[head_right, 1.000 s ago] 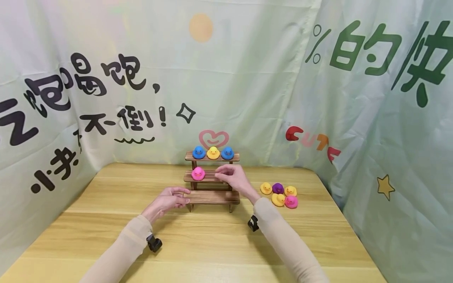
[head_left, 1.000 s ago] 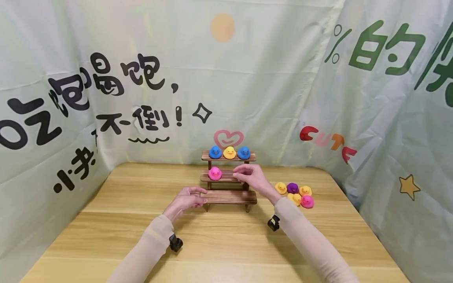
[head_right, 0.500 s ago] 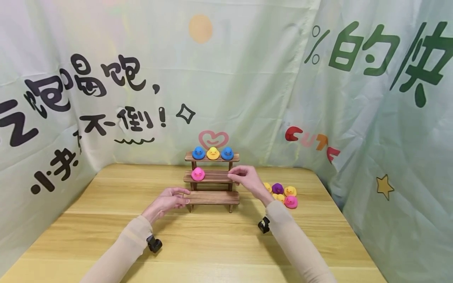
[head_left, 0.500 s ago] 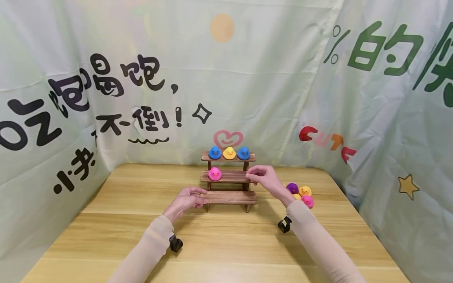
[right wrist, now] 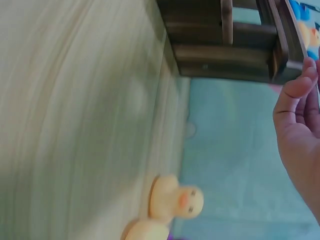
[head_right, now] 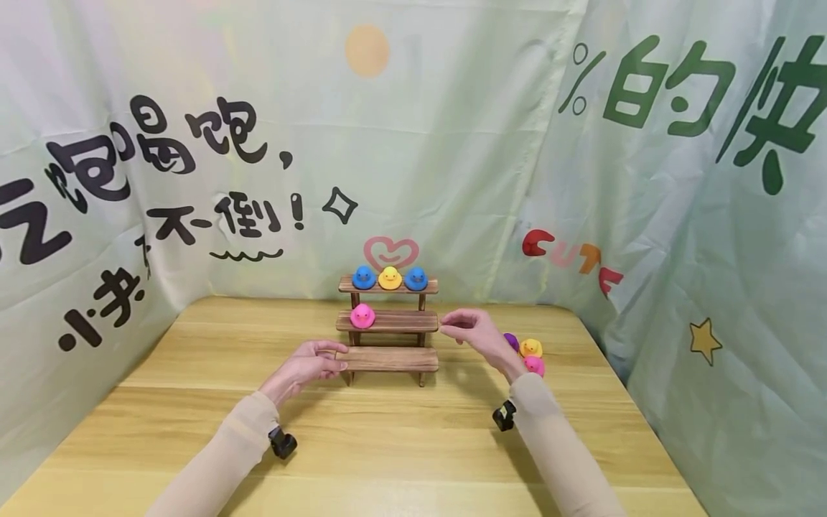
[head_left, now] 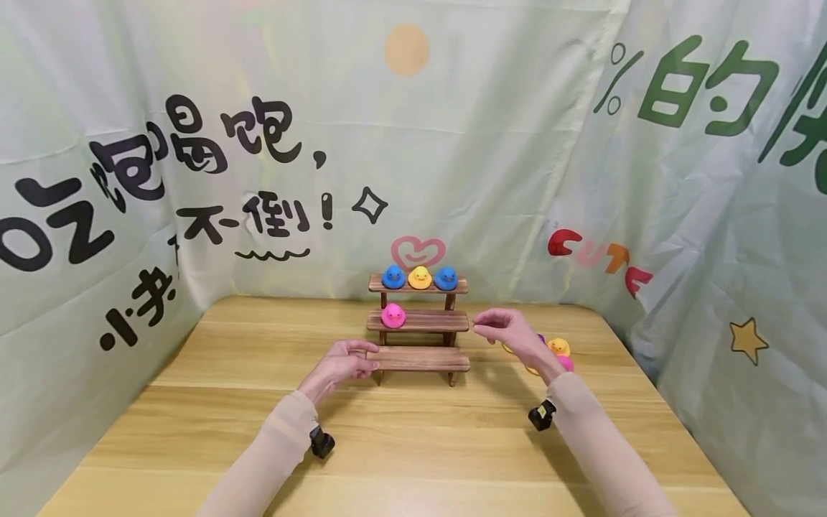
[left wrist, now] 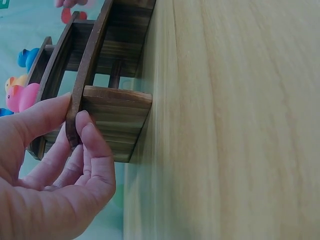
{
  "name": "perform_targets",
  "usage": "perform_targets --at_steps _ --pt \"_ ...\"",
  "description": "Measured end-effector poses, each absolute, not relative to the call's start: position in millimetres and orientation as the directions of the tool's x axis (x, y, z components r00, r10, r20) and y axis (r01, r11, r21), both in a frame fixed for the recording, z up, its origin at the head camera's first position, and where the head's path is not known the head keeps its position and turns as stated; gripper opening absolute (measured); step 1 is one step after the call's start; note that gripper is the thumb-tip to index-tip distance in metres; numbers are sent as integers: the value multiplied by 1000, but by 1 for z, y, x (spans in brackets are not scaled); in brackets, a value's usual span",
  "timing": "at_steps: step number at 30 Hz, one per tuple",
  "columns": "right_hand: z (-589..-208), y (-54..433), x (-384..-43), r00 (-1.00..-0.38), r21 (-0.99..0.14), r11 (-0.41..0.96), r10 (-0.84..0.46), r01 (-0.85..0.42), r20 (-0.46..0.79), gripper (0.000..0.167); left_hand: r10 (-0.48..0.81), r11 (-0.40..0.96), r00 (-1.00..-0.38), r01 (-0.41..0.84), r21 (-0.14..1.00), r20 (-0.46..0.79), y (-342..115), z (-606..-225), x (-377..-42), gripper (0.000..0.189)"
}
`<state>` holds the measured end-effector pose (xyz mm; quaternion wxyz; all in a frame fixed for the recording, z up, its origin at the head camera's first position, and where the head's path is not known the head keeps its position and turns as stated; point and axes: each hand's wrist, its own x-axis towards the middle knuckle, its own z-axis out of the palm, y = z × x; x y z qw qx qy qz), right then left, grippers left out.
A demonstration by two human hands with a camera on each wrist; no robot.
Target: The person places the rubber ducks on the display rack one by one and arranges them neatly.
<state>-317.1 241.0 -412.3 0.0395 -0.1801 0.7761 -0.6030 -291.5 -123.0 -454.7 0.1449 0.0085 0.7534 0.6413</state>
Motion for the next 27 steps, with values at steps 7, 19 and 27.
perform_targets --at_steps 7,19,27 --pt "-417 274 -316 -943 -936 310 -328 -169 61 32 194 176 -960 -169 970 -202 -123 -454 -291 38" --pt "-425 318 -310 -943 -893 418 -332 -166 20 52 195 178 -956 -187 966 -221 -125 -455 -292 36" --pt "-431 341 -307 -945 -882 442 -326 -164 13 52 197 165 -957 -181 970 -212 -124 -456 -294 37"
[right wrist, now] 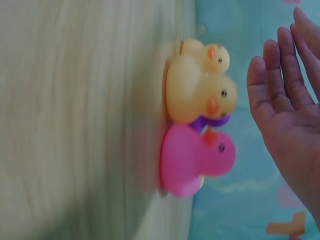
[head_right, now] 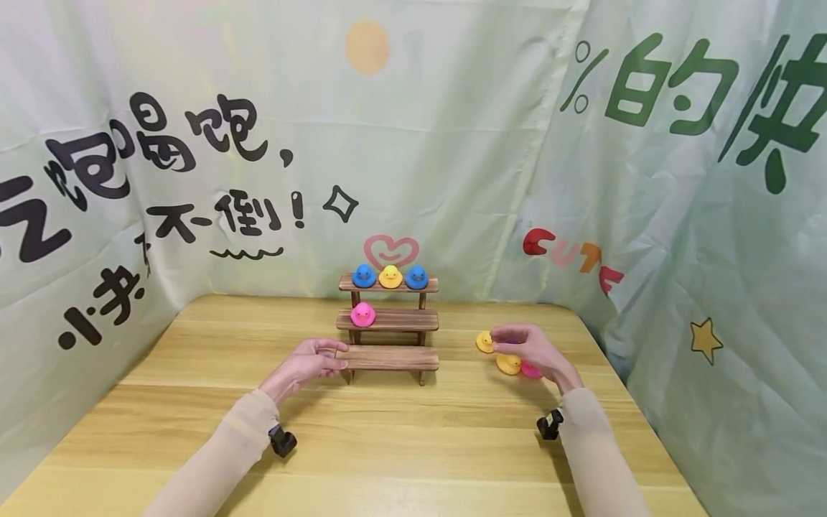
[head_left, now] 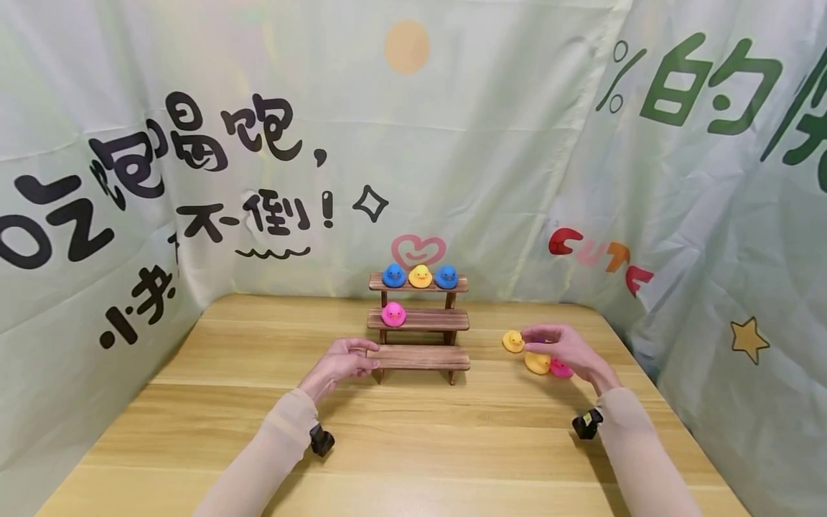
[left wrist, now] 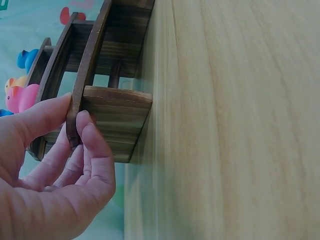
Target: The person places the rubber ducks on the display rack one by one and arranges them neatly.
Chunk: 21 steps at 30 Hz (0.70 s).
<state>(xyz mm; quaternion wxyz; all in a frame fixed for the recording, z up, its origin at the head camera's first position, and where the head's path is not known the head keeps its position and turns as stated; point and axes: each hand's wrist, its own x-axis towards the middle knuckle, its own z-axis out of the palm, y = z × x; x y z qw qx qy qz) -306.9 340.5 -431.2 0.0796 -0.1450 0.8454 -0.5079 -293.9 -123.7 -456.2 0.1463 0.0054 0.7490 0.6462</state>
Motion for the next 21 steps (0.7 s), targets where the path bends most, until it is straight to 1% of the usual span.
perform_targets --at_steps 6,9,15,21 --pt "-432 355 -302 -952 -870 463 -306 -171 25 52 198 170 -958 -177 970 -209 -124 -455 -293 37" --pt "-433 363 -300 -954 -846 501 -299 -183 29 51 200 170 -958 -172 970 -205 -124 -455 -293 38" --pt "-436 372 -298 -961 -821 548 -278 -160 2 52 195 173 -961 -164 971 -197 -124 -453 -292 39" --pt "-441 375 -299 -961 -774 610 -275 -168 -8 48 193 175 -960 -169 970 -202 -124 -453 -291 39"
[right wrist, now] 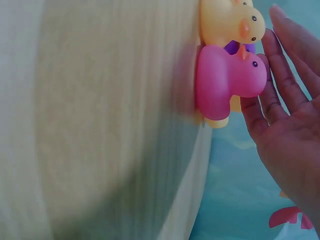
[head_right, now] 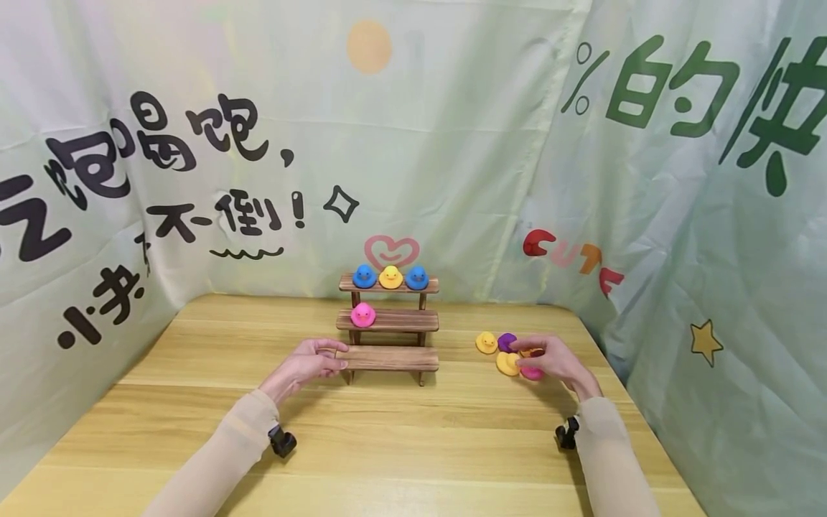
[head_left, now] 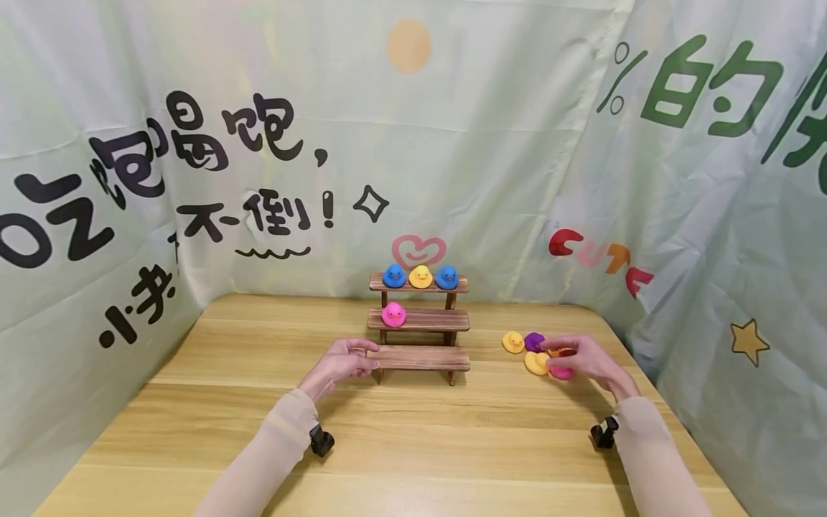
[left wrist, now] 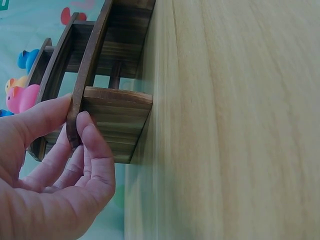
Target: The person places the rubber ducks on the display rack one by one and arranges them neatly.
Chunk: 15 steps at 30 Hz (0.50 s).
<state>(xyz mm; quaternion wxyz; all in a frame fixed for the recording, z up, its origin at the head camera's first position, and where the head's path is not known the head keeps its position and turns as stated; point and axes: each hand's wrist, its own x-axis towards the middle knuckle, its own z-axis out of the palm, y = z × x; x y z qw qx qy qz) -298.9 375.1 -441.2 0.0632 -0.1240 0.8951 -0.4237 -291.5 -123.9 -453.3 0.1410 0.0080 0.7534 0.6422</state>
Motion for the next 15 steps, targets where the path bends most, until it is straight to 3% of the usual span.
perform_targets --at_steps 15 --pt "-452 372 -305 -965 -686 709 -260 -165 -36 44 199 176 -958 -170 970 -204 -123 -453 -292 37"
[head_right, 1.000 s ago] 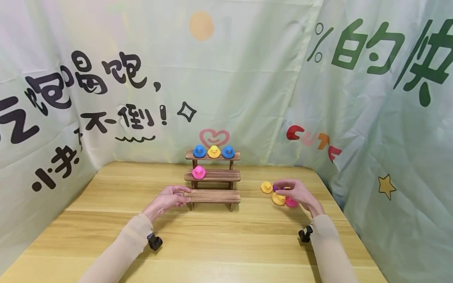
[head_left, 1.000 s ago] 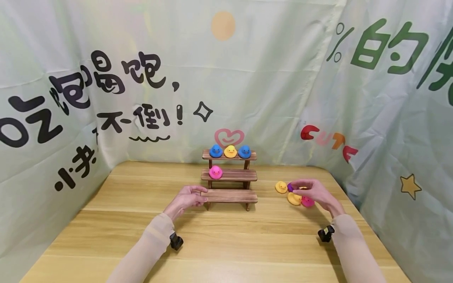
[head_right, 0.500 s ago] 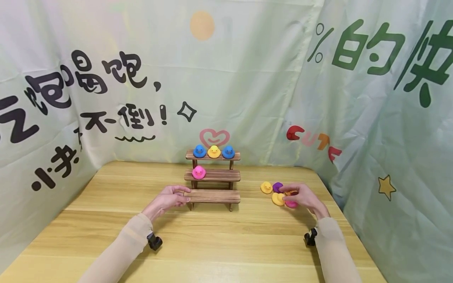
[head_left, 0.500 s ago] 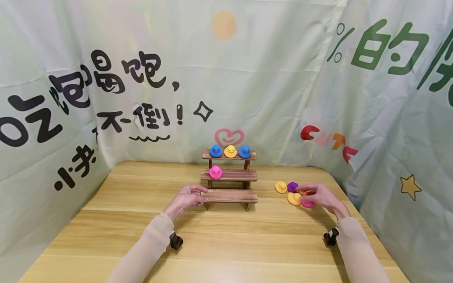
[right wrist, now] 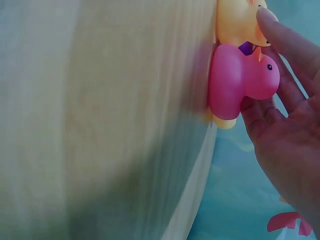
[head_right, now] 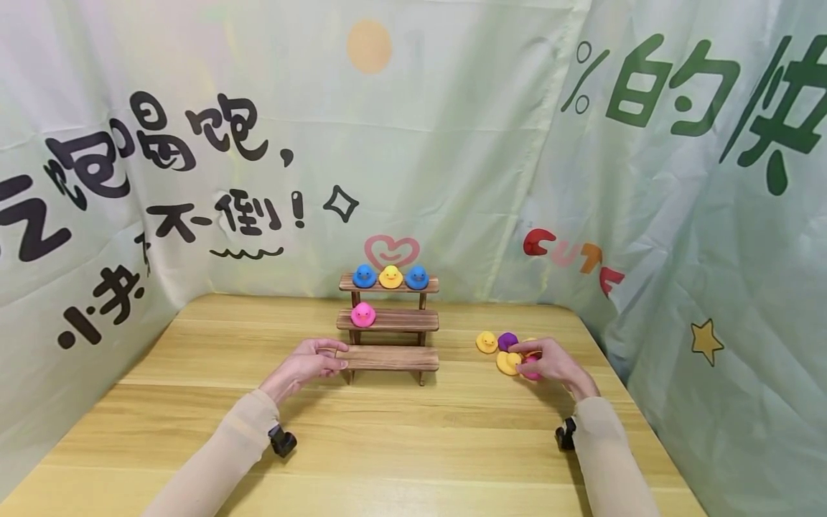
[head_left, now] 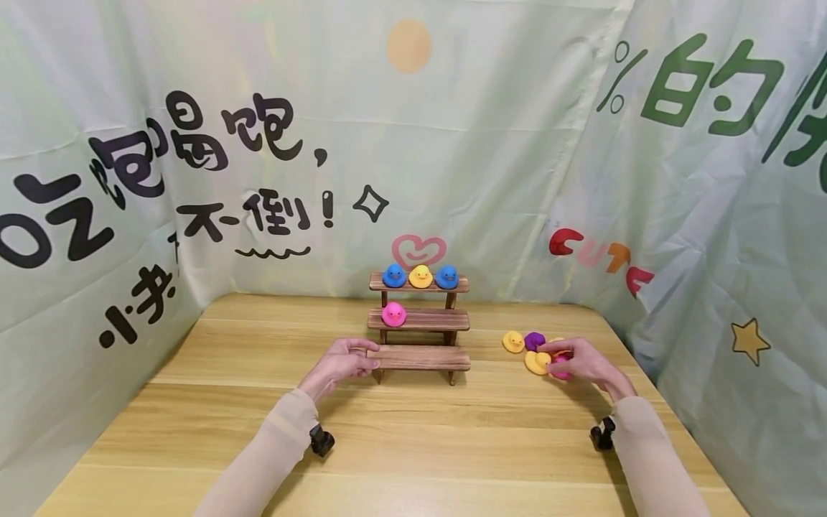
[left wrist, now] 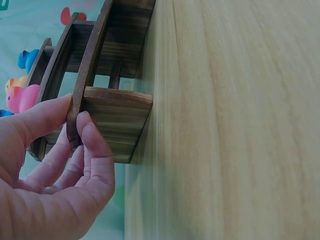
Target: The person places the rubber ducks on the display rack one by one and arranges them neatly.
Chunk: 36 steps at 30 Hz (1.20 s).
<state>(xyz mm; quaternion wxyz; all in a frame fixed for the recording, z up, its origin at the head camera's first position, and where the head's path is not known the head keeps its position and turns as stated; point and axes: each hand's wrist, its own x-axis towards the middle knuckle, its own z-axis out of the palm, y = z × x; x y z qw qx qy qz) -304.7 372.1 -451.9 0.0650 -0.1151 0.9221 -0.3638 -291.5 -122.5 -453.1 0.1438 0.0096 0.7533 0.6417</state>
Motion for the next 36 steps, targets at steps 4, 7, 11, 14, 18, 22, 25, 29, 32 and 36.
perform_targets --at_steps 4,7,11,14,18,22,25,29,32,36 --pt "-452 371 -304 -967 -682 716 -250 -148 -52 43 204 181 -959 -160 970 -196 -124 -454 -292 36" --pt "-451 371 -304 -965 -675 721 -257 -156 -51 43 201 185 -960 -157 970 -194 -124 -454 -292 36" --pt "-451 370 -305 -967 -673 721 -252 -165 -34 44 197 189 -960 -162 968 -199 -124 -454 -292 36" --pt "-450 371 -304 -968 -683 709 -250 -176 -9 47 200 192 -959 -163 968 -201 -124 -454 -291 36" --pt "-447 370 -303 -970 -714 676 -245 -181 14 51 200 195 -959 -163 967 -202 -124 -454 -291 36" --pt "-441 367 -301 -972 -733 656 -233 -180 30 54 194 200 -959 -167 965 -206 -124 -453 -292 36" --pt "-438 364 -301 -973 -759 626 -228 -177 39 53 190 203 -960 -169 965 -208 -123 -452 -292 36" --pt "-436 358 -301 -970 -804 565 -236 -187 60 51 192 196 -959 -170 966 -208 -123 -452 -293 36" --pt "-438 353 -301 -969 -821 536 -233 -198 82 48 198 192 -959 -167 967 -205 -123 -452 -293 36" --pt "-438 346 -301 -969 -835 507 -219 -214 116 49 200 189 -958 -166 968 -203 -123 -454 -292 34"
